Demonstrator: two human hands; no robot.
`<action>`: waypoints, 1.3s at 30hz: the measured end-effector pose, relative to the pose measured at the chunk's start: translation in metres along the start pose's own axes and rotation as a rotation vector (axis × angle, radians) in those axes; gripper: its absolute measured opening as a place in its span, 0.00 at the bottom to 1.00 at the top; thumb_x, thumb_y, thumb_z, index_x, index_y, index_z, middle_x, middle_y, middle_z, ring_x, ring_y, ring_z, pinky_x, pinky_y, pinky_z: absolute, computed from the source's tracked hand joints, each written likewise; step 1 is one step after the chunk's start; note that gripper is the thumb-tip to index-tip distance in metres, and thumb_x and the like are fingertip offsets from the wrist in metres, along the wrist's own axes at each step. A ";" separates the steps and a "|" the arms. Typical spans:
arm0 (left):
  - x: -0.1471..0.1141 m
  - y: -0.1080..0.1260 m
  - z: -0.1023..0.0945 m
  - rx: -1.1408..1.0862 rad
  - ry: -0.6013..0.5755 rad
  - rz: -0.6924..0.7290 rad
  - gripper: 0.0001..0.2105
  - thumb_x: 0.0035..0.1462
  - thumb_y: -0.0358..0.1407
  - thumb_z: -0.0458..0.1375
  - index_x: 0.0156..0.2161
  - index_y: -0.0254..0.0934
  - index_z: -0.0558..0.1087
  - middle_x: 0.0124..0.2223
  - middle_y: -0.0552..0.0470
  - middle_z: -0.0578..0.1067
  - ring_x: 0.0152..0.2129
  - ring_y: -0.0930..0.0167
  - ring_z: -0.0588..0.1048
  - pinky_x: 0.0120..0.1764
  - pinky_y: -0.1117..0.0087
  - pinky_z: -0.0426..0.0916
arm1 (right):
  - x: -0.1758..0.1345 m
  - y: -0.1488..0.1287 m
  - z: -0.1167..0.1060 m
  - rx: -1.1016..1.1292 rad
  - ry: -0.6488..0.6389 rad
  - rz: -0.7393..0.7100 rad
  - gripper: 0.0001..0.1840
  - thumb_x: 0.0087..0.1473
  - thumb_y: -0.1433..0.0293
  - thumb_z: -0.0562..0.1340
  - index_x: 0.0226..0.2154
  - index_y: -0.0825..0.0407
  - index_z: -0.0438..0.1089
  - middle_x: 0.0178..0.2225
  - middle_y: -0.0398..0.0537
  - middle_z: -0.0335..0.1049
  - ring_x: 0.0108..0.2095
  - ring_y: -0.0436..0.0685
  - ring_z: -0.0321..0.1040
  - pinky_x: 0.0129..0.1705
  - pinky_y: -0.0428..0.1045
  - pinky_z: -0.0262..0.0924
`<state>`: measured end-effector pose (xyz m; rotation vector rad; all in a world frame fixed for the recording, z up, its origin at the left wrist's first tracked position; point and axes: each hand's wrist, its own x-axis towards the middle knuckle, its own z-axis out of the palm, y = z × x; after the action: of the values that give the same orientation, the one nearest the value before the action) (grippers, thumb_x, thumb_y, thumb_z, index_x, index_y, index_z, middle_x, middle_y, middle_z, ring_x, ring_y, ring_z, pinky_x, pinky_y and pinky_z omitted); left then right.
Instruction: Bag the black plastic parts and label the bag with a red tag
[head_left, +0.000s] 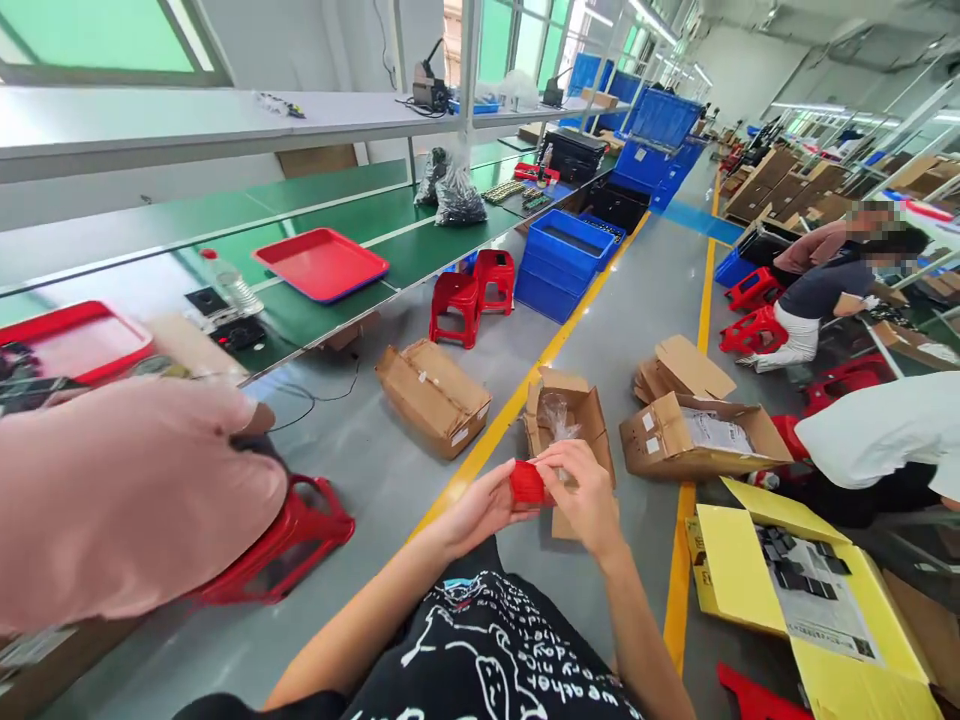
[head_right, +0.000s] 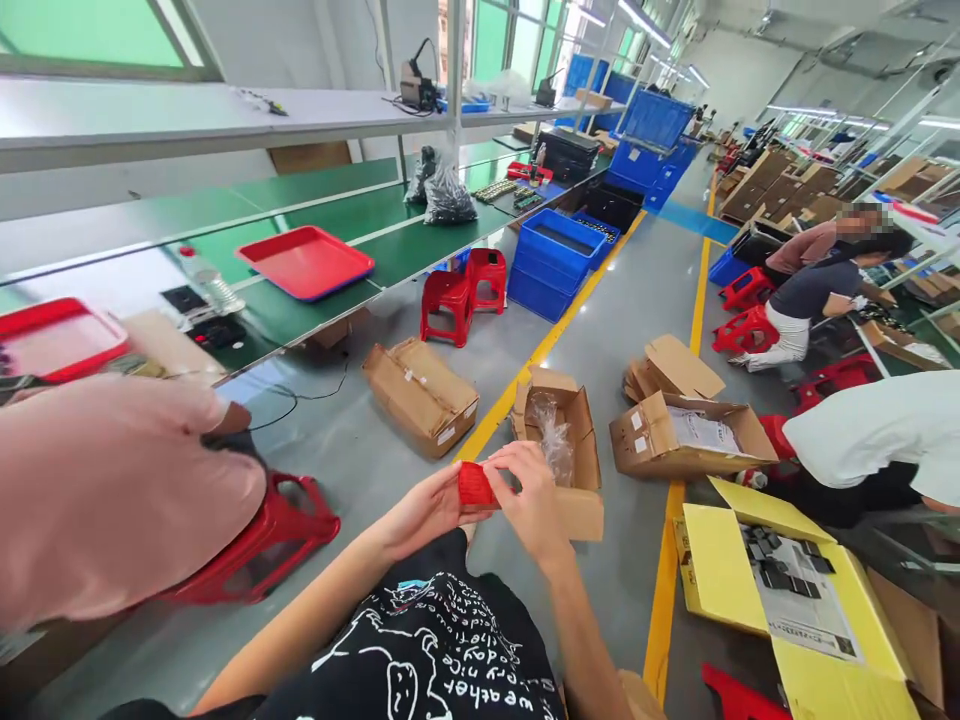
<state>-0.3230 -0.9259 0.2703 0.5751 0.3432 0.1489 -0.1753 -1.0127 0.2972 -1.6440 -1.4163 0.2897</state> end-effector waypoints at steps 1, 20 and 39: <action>0.022 0.017 0.002 0.022 -0.017 -0.002 0.22 0.62 0.48 0.54 0.50 0.31 0.73 0.52 0.38 0.78 0.55 0.57 0.71 0.60 0.55 0.56 | 0.024 0.011 -0.008 0.019 0.003 0.042 0.13 0.62 0.65 0.58 0.29 0.49 0.73 0.33 0.47 0.76 0.41 0.57 0.67 0.48 0.55 0.63; 0.363 0.341 0.005 0.415 -0.088 0.227 0.18 0.64 0.41 0.54 0.54 0.34 0.75 0.51 0.45 0.79 0.51 0.61 0.76 0.58 0.62 0.65 | 0.479 0.213 -0.097 0.668 -0.035 0.245 0.13 0.55 0.68 0.62 0.21 0.52 0.64 0.22 0.39 0.62 0.26 0.48 0.58 0.32 0.46 0.56; 0.585 0.618 -0.173 0.536 0.429 0.323 0.22 0.62 0.44 0.55 0.56 0.35 0.75 0.57 0.46 0.75 0.55 0.59 0.72 0.62 0.59 0.60 | 0.884 0.381 0.036 0.586 -0.388 0.152 0.16 0.56 0.61 0.61 0.21 0.52 0.64 0.22 0.40 0.63 0.25 0.49 0.60 0.30 0.45 0.56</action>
<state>0.1347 -0.1888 0.3166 1.1333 0.7156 0.5041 0.3257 -0.1908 0.3198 -1.2405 -1.3094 1.0530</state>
